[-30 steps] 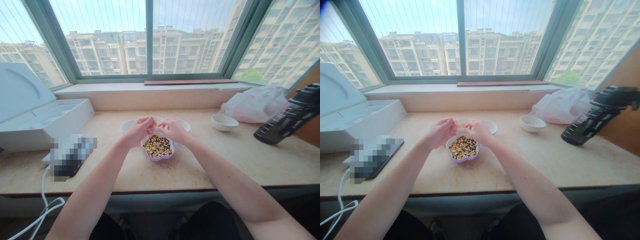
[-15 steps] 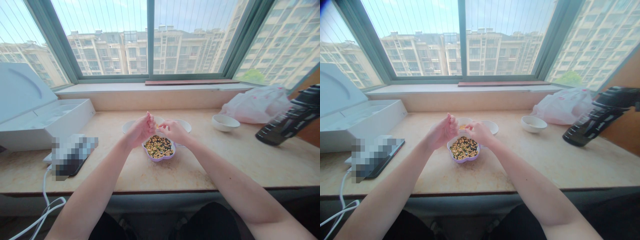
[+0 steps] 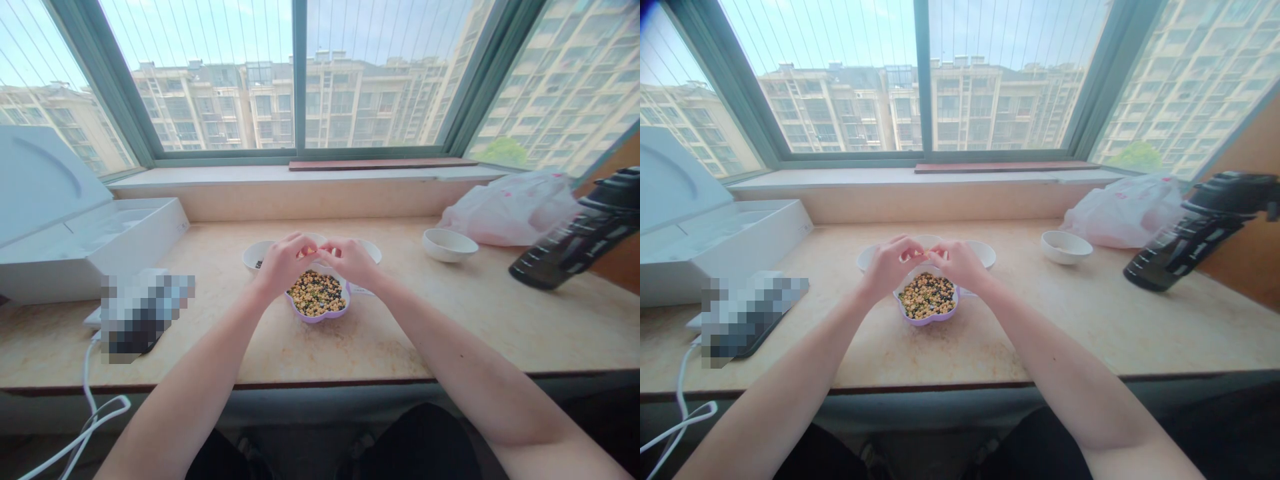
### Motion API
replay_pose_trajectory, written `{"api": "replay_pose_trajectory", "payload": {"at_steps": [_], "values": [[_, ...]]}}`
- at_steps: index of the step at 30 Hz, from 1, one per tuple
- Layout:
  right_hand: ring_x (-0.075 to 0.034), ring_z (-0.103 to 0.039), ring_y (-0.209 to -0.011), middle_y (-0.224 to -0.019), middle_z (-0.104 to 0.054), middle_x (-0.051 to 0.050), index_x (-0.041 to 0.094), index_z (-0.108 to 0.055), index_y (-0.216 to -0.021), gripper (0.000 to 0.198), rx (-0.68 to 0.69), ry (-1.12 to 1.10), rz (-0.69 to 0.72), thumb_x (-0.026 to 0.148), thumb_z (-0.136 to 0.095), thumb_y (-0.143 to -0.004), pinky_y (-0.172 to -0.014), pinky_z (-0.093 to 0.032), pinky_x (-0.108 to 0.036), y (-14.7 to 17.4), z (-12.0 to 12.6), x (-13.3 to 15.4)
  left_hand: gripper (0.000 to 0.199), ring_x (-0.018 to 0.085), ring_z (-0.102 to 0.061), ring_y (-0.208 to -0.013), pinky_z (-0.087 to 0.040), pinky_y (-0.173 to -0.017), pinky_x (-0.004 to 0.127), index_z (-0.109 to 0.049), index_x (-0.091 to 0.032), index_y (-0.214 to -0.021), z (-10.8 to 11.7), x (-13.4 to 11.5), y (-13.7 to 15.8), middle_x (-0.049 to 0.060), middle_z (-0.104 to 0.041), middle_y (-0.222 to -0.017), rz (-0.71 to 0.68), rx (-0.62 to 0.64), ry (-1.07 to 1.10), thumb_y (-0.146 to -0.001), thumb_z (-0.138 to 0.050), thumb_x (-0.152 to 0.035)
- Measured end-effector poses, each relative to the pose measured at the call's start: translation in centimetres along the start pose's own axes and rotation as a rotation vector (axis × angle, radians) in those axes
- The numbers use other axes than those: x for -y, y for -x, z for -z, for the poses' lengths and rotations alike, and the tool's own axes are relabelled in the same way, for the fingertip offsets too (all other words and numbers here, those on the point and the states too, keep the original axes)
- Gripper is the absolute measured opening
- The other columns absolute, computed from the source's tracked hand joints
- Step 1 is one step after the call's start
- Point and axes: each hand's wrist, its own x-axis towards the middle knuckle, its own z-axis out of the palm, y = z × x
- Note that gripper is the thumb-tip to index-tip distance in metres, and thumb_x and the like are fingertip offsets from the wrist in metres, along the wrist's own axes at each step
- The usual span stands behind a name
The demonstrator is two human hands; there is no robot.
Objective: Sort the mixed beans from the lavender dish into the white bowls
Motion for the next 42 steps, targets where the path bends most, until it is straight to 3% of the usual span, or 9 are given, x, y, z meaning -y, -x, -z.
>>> {"api": "replay_pose_trajectory", "payload": {"at_steps": [3,7,14,17,25,29,35,39,42], "values": [[-0.012,-0.057,-0.062,-0.077,-0.074,-0.003,0.017,-0.08,-0.088,0.023,0.011,0.003,0.029,0.029,-0.061,-0.092,-0.062,-0.038,-0.025,0.0,-0.1,-0.1,0.007,0.01,-0.054,-0.069,-0.041,-0.066,0.024,-0.07,-0.02,-0.083,-0.1,0.5,0.2,-0.002,-0.061,-0.077,-0.153,-0.006,-0.27,-0.09,-0.068,-0.022],[-0.013,-0.056,-0.061,-0.071,-0.072,-0.002,0.017,-0.08,-0.086,0.024,0.034,-0.116,-0.04,0.032,-0.061,-0.089,-0.062,-0.038,-0.026,-0.1,0.0,0.0,0.004,0.01,-0.057,-0.067,-0.043,-0.066,0.022,-0.071,-0.02,-0.086,0.1,0.6,0.2,-0.002,-0.062,-0.078,-0.164,-0.052,-0.282,-0.089,-0.071,-0.022],[-0.011,-0.043,-0.057,-0.062,-0.058,0.002,0.017,-0.077,-0.09,0.022,0.177,-0.706,-0.34,0.031,-0.067,-0.077,-0.055,-0.034,-0.026,-0.1,0.8,0.8,0.007,0.009,-0.058,-0.066,-0.046,-0.065,0.022,-0.074,-0.022,-0.087,-0.1,0.6,0.1,-0.002,-0.064,-0.08,-0.126,-0.07,-0.267,-0.09,-0.07,-0.025],[-0.01,-0.036,-0.056,-0.061,-0.05,0.003,0.017,-0.075,-0.085,0.02,0.237,-0.885,-0.355,0.033,-0.073,-0.073,-0.052,-0.028,-0.026,-0.1,0.8,0.8,0.006,0.009,-0.058,-0.066,-0.046,-0.065,0.022,-0.075,-0.022,-0.087,-0.1,0.7,0.1,-0.002,-0.064,-0.08,-0.132,-0.071,-0.249,-0.089,-0.071,-0.025],[-0.009,-0.035,-0.057,-0.065,-0.051,0.003,0.019,-0.075,-0.087,0.029,0.273,-0.903,-0.314,0.045,-0.08,-0.074,-0.052,-0.026,-0.026,-0.1,0.1,-0.1,0.007,0.008,-0.057,-0.065,-0.046,-0.065,0.022,-0.076,-0.023,-0.092,-0.3,0.9,0.1,-0.002,-0.064,-0.079,-0.144,-0.048,-0.24,-0.09,-0.071,-0.022],[-0.011,-0.042,-0.058,-0.066,-0.057,0.001,0.018,-0.074,-0.087,0.031,0.221,-0.693,-0.274,0.048,-0.072,-0.08,-0.055,-0.035,-0.026,-0.2,0.4,-0.2,0.018,0.01,-0.058,-0.066,-0.047,-0.068,0.023,-0.075,-0.025,-0.108,-0.2,0.9,0.1,-0.001,-0.066,-0.081,-0.128,0.003,-0.263,-0.092,-0.068,-0.026],[-0.021,-0.065,-0.084,-0.095,-0.075,-0.01,0.017,-0.076,-0.089,0.02,-0.036,0.254,-0.135,0.026,-0.058,-0.088,-0.077,-0.046,-0.032,-1.0,2.4,-2.2,0.018,0.015,-0.062,-0.068,-0.047,-0.067,0.027,-0.076,-0.022,-0.1,-0.1,1.0,0.3,0.002,-0.071,-0.082,-0.028,0.24,-0.37,-0.092,-0.06,-0.023],[-0.024,-0.068,-0.093,-0.1,-0.077,-0.01,0.019,-0.078,-0.096,0.024,0.069,0.53,-0.31,0.024,-0.056,-0.087,-0.075,-0.047,-0.03,-1.2,3.8,-3.9,0.016,0.017,-0.065,-0.071,-0.046,-0.066,0.028,-0.077,-0.023,-0.09,-0.2,0.9,0.6,0.002,-0.075,-0.083,-0.025,0.466,-0.388,-0.088,-0.062,-0.021],[-0.022,-0.07,-0.083,-0.091,-0.078,-0.011,0.018,-0.079,-0.089,0.025,0.245,0.606,-0.396,0.021,-0.055,-0.085,-0.066,-0.046,-0.028,-1.1,4.5,-4.4,0.012,0.017,-0.067,-0.076,-0.046,-0.068,0.028,-0.077,-0.023,-0.086,-0.3,0.4,0.8,0.003,-0.076,-0.089,-0.07,0.565,-0.379,-0.085,-0.065,-0.022]]}}
